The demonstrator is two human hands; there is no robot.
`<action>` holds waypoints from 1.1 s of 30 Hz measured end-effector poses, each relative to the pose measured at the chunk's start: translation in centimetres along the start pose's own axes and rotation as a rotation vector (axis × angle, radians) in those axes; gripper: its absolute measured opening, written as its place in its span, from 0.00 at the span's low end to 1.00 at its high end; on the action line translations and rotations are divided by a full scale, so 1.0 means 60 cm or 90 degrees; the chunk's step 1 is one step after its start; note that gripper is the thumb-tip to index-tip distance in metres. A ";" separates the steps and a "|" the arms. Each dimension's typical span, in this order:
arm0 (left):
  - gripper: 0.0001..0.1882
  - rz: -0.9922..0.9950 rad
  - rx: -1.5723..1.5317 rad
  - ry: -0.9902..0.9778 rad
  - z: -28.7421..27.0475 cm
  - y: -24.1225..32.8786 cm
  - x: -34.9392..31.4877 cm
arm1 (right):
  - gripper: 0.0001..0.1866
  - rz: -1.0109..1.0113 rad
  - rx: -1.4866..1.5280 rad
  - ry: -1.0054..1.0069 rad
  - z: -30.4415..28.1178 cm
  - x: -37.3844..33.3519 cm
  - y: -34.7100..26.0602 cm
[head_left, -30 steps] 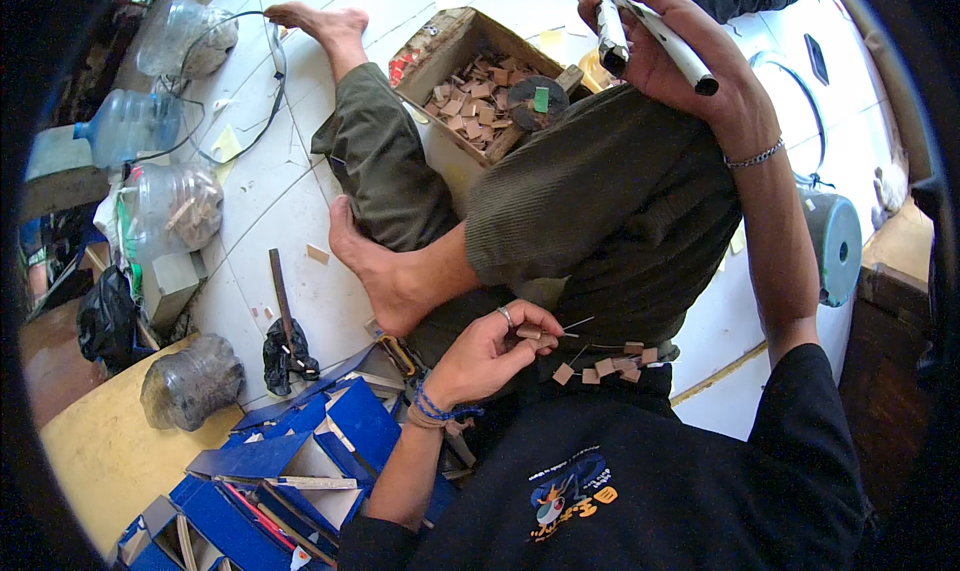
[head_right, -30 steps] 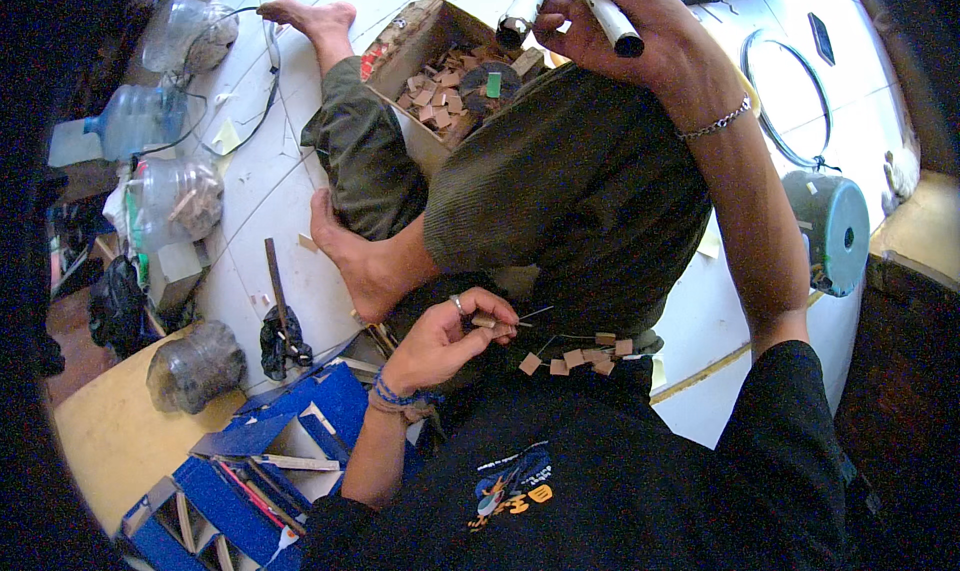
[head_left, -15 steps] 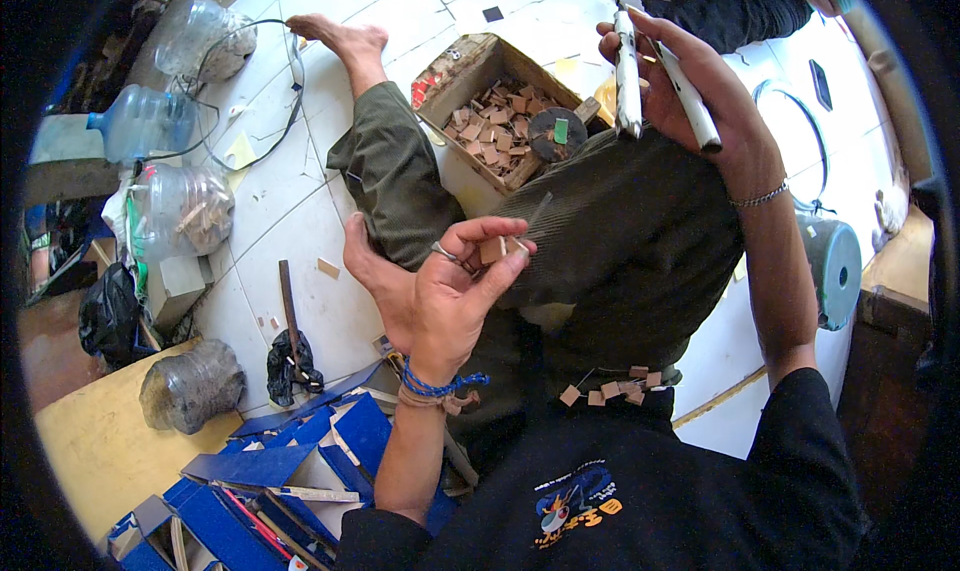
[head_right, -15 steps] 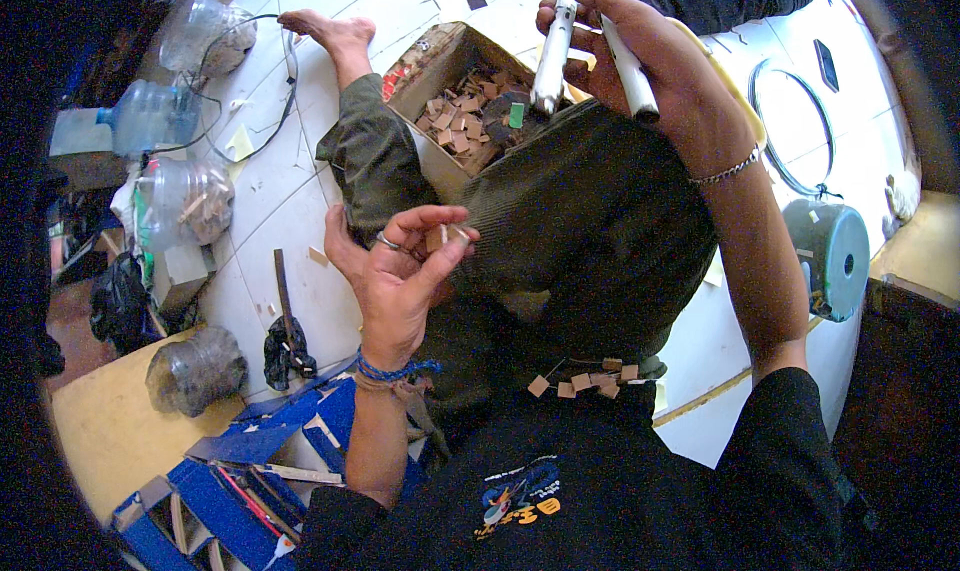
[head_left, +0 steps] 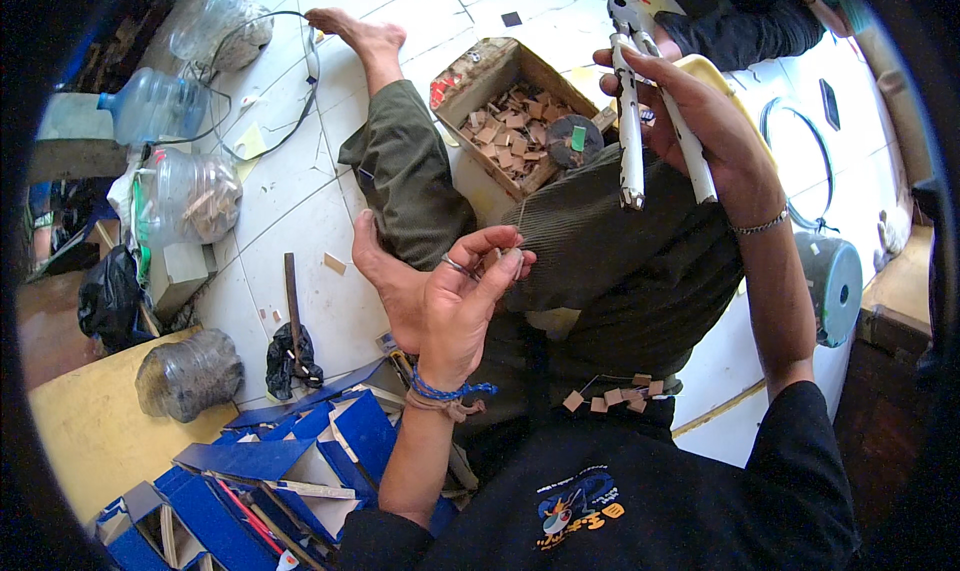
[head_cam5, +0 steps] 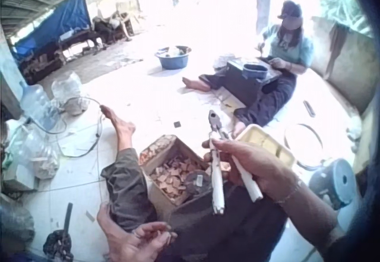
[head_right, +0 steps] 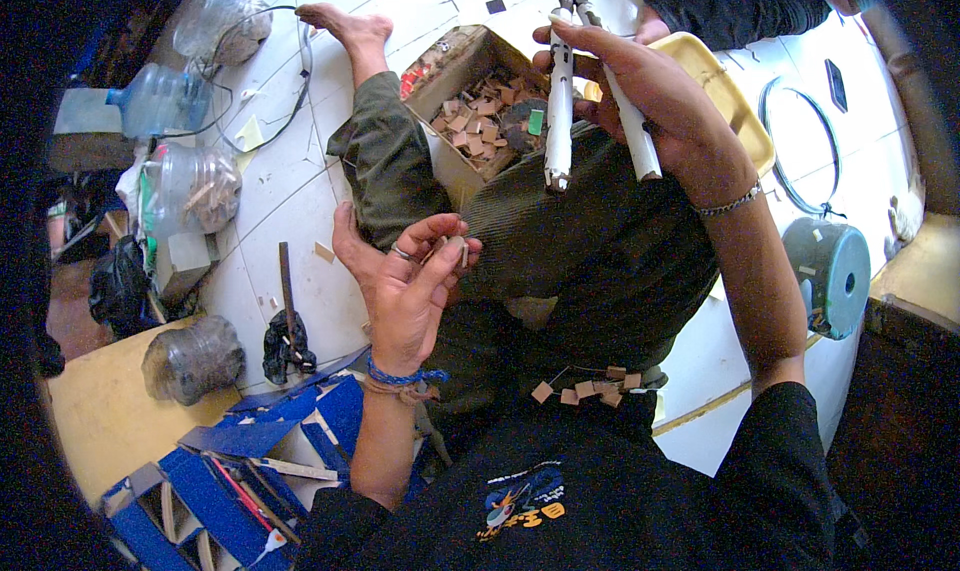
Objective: The person sits on the floor and uses pliers to trim small wooden pieces one at a time. They hold each piece, adjust its position, and clip off small sections before placing the trimmed piece into a nearby container.
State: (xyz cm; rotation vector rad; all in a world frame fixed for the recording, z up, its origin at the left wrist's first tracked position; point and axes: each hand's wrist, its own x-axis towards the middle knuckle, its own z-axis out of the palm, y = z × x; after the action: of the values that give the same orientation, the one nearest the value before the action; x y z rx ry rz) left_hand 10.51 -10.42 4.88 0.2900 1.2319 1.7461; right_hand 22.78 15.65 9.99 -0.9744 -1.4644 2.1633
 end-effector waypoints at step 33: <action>0.25 -0.111 -0.174 0.096 -0.007 -0.005 0.014 | 0.22 -0.137 -0.348 -0.089 0.043 -0.037 0.052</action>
State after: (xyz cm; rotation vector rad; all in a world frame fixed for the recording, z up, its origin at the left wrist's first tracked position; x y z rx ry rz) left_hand 9.97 -9.99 4.20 -0.1085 1.0721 1.7815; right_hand 22.79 11.25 8.51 -0.7847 -2.1846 1.7378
